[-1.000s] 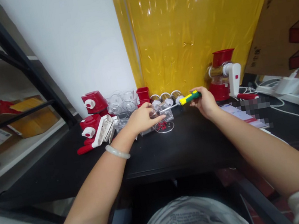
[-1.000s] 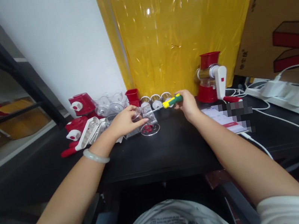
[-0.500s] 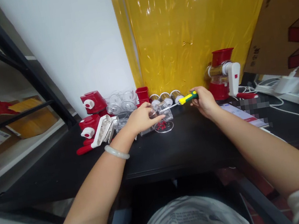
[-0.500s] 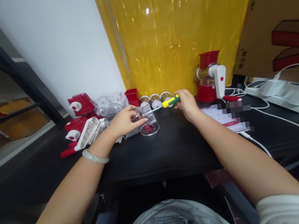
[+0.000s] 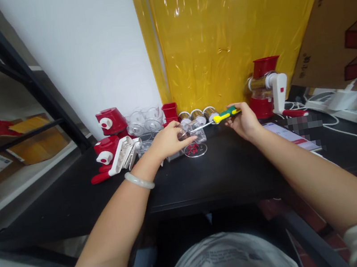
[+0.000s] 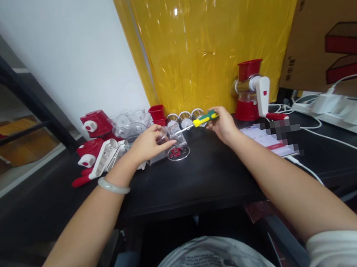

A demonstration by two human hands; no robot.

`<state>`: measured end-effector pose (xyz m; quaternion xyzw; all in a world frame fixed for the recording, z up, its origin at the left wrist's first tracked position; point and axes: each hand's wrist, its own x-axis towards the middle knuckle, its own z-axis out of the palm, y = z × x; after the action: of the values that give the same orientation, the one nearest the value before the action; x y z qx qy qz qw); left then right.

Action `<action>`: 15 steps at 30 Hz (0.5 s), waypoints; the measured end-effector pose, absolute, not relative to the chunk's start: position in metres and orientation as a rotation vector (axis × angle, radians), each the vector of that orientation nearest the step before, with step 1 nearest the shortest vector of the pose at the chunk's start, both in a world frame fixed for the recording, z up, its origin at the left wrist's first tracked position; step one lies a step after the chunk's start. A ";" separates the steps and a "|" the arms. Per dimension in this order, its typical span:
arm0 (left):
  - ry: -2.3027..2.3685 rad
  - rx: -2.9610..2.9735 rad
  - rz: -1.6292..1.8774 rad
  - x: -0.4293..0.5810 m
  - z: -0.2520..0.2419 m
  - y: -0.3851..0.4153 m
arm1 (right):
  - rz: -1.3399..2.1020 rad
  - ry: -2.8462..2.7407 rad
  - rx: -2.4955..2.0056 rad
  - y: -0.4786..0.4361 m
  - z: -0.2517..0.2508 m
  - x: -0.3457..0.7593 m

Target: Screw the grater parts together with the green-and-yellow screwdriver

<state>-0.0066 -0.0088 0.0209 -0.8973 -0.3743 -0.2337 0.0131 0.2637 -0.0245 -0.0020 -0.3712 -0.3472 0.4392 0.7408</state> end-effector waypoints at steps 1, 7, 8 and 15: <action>-1.165 -2.795 -0.729 -0.007 0.021 -0.009 | 0.950 -0.774 -0.829 -0.024 -0.003 0.264; -1.160 -2.792 -0.728 -0.007 0.021 -0.009 | 0.855 -0.835 -0.943 -0.021 -0.006 0.266; -1.162 -2.794 -0.725 -0.007 0.022 -0.009 | 0.857 -0.834 -0.947 -0.021 -0.007 0.266; -1.171 -2.799 -0.735 -0.006 0.022 -0.009 | 0.908 -0.838 -0.912 -0.020 -0.007 0.267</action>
<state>-0.0065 -0.0092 0.0215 -0.8965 -0.3751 -0.2355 0.0098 0.2669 -0.0197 -0.0071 -0.4125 -0.3791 0.4107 0.7193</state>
